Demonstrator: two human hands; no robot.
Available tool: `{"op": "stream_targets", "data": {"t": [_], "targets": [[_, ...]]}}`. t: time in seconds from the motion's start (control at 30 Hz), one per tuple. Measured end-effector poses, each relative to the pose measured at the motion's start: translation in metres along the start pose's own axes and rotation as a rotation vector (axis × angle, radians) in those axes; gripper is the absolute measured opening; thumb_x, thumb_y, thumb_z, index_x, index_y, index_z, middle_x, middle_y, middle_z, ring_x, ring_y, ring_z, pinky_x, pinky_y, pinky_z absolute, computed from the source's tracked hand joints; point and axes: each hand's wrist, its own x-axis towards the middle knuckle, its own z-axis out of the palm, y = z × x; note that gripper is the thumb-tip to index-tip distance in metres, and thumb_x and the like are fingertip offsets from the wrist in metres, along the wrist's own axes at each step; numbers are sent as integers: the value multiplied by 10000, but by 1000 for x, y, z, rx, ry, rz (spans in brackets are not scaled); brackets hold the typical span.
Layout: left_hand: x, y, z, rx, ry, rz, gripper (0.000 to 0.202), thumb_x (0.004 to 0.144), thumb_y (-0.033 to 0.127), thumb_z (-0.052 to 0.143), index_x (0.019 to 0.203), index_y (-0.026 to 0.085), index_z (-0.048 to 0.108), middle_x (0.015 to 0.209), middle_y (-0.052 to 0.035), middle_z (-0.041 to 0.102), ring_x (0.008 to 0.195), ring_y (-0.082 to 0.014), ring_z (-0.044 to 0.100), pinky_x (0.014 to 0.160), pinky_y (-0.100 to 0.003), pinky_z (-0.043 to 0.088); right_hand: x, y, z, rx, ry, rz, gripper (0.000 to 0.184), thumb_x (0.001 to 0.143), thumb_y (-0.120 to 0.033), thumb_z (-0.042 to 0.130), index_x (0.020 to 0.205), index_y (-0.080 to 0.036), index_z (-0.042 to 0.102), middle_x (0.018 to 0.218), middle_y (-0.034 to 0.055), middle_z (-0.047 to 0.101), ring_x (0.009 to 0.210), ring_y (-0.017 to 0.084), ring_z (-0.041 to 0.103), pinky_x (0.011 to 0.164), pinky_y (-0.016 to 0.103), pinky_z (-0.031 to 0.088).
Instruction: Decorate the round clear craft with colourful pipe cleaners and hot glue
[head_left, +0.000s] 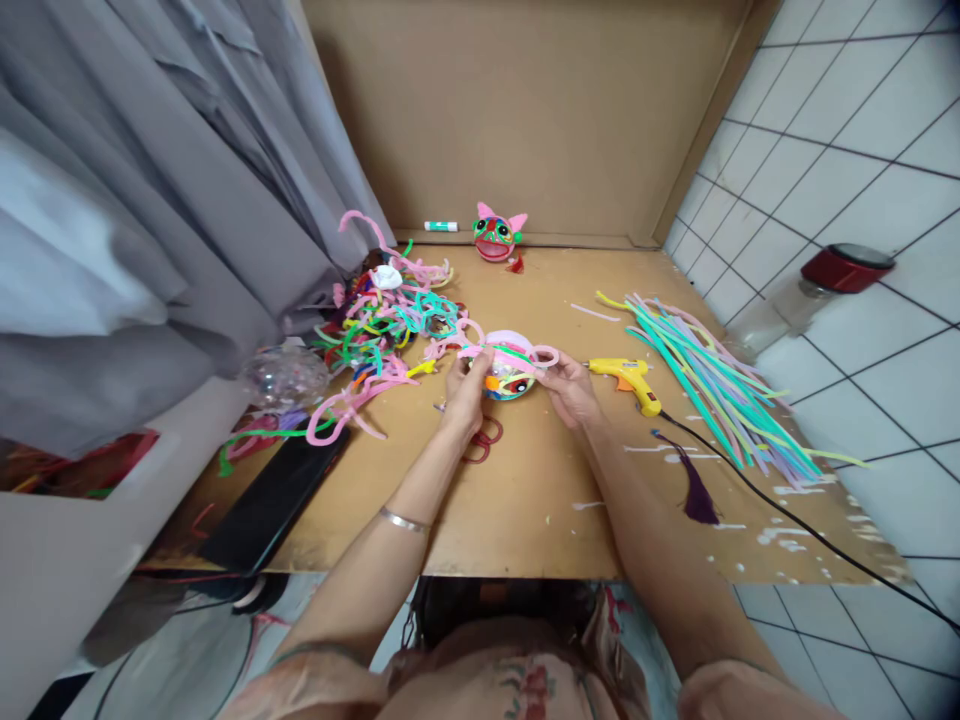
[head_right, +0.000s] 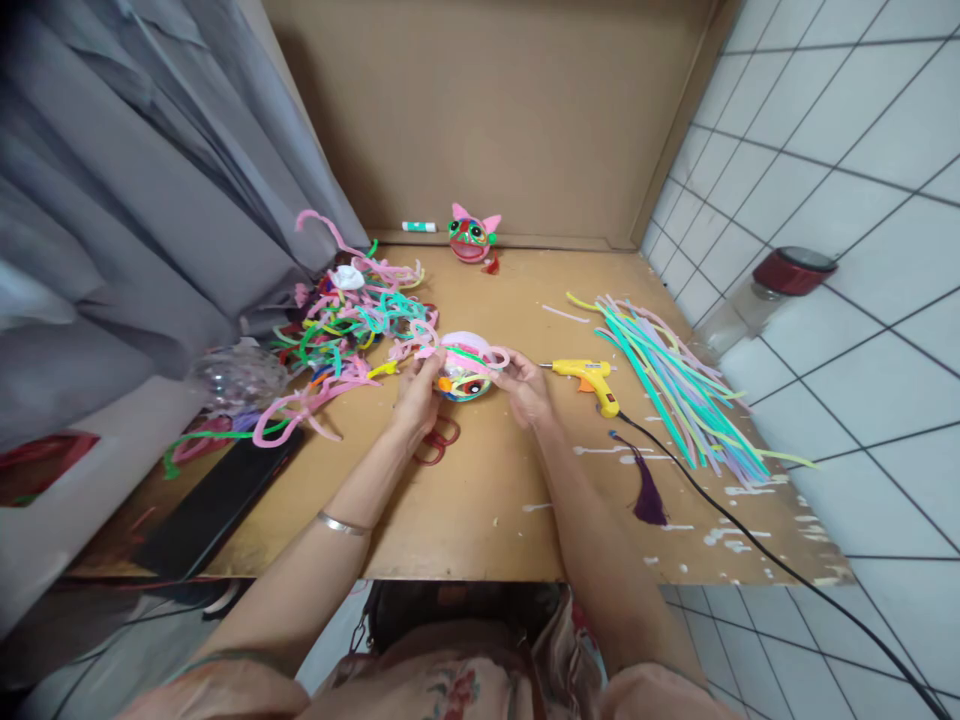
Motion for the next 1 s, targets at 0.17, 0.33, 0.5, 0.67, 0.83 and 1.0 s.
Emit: {"op": "stream_targets", "data": {"t": [0.17, 0.33, 0.5, 0.67, 0.83, 1.0], "targets": [[-1, 4, 1, -87, -28, -41, 433, 557, 523, 790, 755, 199, 580, 760, -5, 650, 703, -156, 607, 719, -300, 482, 0, -3, -2, 12, -47, 25, 365, 545, -261, 817, 890, -242, 702, 971, 15, 720, 1026, 199, 617, 985, 369, 471], [-1, 7, -1, -79, -17, -77, 442, 540, 542, 794, 726, 207, 574, 745, -8, 649, 704, -169, 612, 683, -301, 485, 0, -4, -1, 41, -56, 37, 398, 539, -251, 818, 921, -237, 705, 991, 28, 726, 1053, 205, 622, 1008, 373, 462], [2, 5, -2, -77, -21, -83, 439, 561, 565, 781, 747, 212, 598, 793, -34, 674, 764, -193, 640, 692, -318, 500, 0, -4, -1, 38, -38, 32, 407, 536, -236, 820, 925, -247, 702, 1036, 21, 724, 1059, 203, 622, 1025, 389, 459], [1, 7, -2, -81, -21, -102, 479, 539, 558, 793, 776, 189, 601, 758, -27, 665, 739, -188, 629, 663, -300, 489, -1, -5, 1, 32, -35, 20, 400, 532, -245, 818, 913, -238, 693, 1012, 22, 723, 1055, 204, 621, 1011, 379, 463], [-3, 7, -2, -76, -10, -93, 459, 555, 524, 792, 791, 191, 582, 750, -7, 642, 707, -156, 600, 657, -275, 470, -1, -3, 1, 29, -30, 32, 426, 514, -241, 815, 917, -243, 676, 983, 18, 719, 1030, 206, 624, 967, 370, 481], [-4, 3, -1, -36, -17, -27, 423, 579, 499, 782, 820, 211, 587, 830, -6, 651, 750, -147, 608, 738, -282, 481, 1, 6, -1, 39, 27, 28, 446, 486, -246, 812, 904, -241, 657, 955, 10, 707, 977, 201, 626, 897, 351, 505]]}}
